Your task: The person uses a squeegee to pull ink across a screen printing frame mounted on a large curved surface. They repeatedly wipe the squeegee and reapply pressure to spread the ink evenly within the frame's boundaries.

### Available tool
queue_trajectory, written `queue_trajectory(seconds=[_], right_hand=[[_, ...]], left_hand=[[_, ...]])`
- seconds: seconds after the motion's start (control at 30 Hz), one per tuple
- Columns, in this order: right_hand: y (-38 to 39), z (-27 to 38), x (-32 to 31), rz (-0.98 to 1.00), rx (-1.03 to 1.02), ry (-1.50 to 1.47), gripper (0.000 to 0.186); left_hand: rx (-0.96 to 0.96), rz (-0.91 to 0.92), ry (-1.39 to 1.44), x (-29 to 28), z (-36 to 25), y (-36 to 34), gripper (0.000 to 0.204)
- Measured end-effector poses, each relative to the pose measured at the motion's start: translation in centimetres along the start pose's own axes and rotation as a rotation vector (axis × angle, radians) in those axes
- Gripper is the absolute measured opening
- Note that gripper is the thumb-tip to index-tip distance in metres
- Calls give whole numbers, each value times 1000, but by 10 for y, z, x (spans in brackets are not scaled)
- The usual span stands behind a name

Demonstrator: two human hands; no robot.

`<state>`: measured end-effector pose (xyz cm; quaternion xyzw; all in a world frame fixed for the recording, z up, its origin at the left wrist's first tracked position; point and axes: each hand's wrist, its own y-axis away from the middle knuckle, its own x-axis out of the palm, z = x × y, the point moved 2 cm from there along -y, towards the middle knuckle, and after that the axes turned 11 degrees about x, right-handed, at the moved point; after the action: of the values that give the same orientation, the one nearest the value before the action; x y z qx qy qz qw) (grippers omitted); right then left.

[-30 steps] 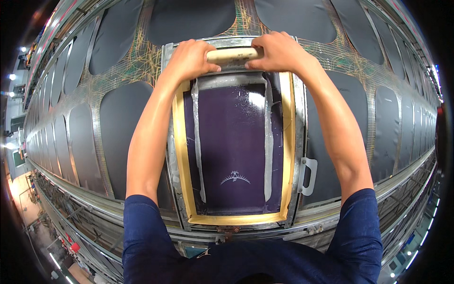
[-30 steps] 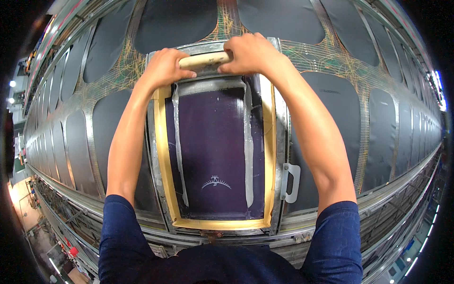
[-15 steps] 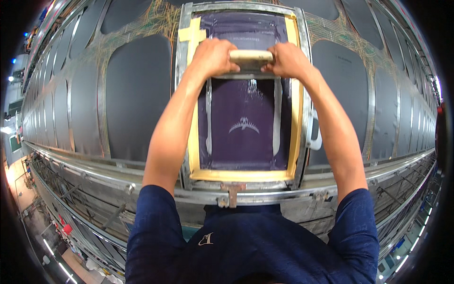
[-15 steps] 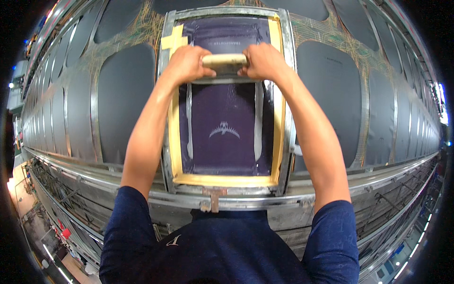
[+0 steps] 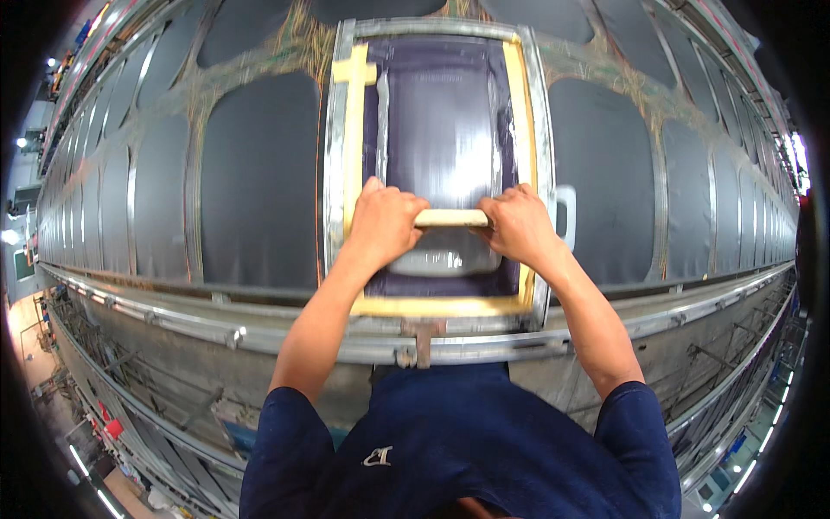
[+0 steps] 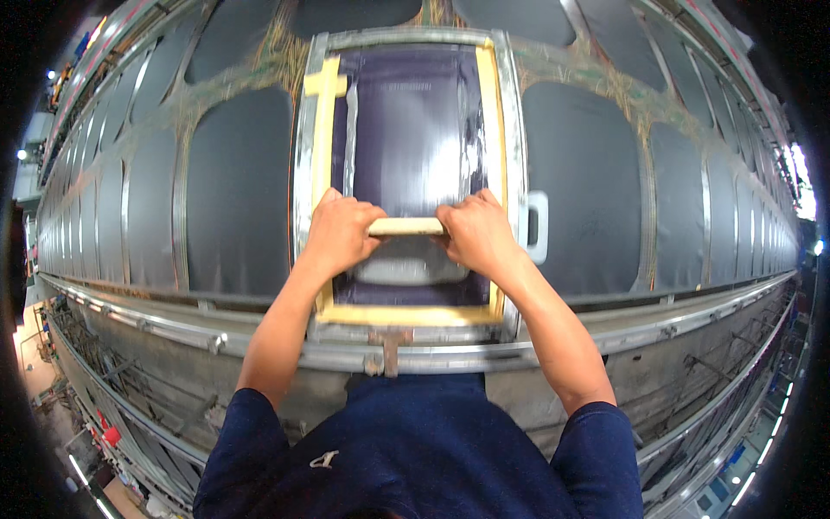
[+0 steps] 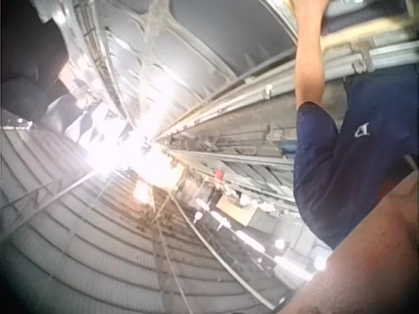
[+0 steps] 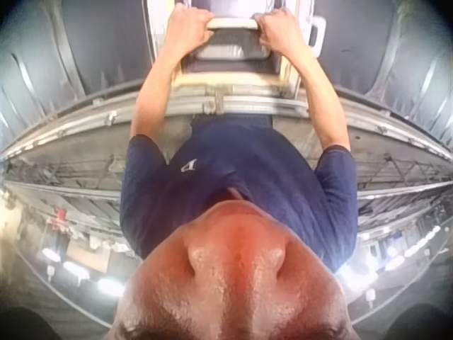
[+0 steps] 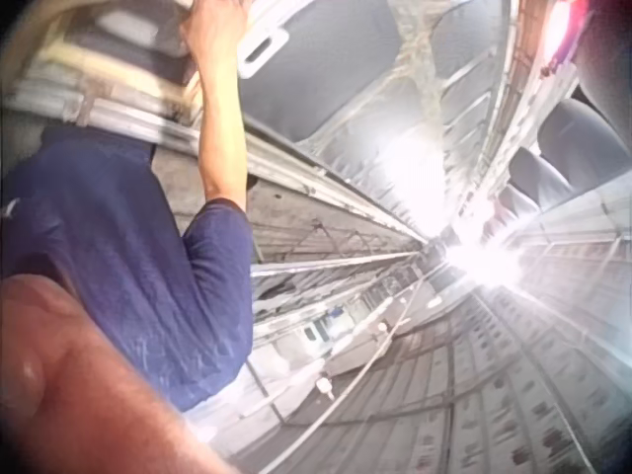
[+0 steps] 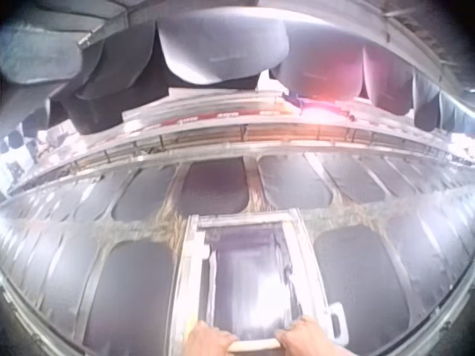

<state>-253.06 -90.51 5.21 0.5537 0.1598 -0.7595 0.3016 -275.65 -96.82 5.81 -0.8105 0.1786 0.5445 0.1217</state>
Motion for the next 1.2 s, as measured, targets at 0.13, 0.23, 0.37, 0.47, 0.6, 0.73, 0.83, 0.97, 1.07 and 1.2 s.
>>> queue_trajectory(seconds=[0.13,0.23,0.37,0.47,0.6,0.73,0.83,0.97,1.07,1.2], right_hand=[[-135,-54,-34,14,35,66,28],[-224,-89,-54,15,80,81,29],[-295,-120,-62,104,135,20,33],[-314,-128,-59,106,122,-23,35],[-312,-127,-61,96,88,-42,35],[-278,-115,-51,74,83,-38,35],[-224,-92,-35,84,109,1,32],[-118,-52,-14,76,104,-2,30],[-29,-15,4,97,79,-33,27],[58,23,20,138,102,15,31]], left_hand=[[33,-75,-110,-34,85,-113,22],[20,-54,-145,-58,142,-189,32],[-29,-30,-107,-67,189,-247,47],[-94,-14,-79,-60,208,-262,53],[-103,1,-83,-63,202,-260,50],[-75,-24,-77,-54,179,-232,47],[-89,7,-83,-38,147,-184,45],[-10,-33,-30,-14,76,-99,33],[27,-81,-31,7,14,-21,22],[5,-80,-21,29,-41,54,26]])
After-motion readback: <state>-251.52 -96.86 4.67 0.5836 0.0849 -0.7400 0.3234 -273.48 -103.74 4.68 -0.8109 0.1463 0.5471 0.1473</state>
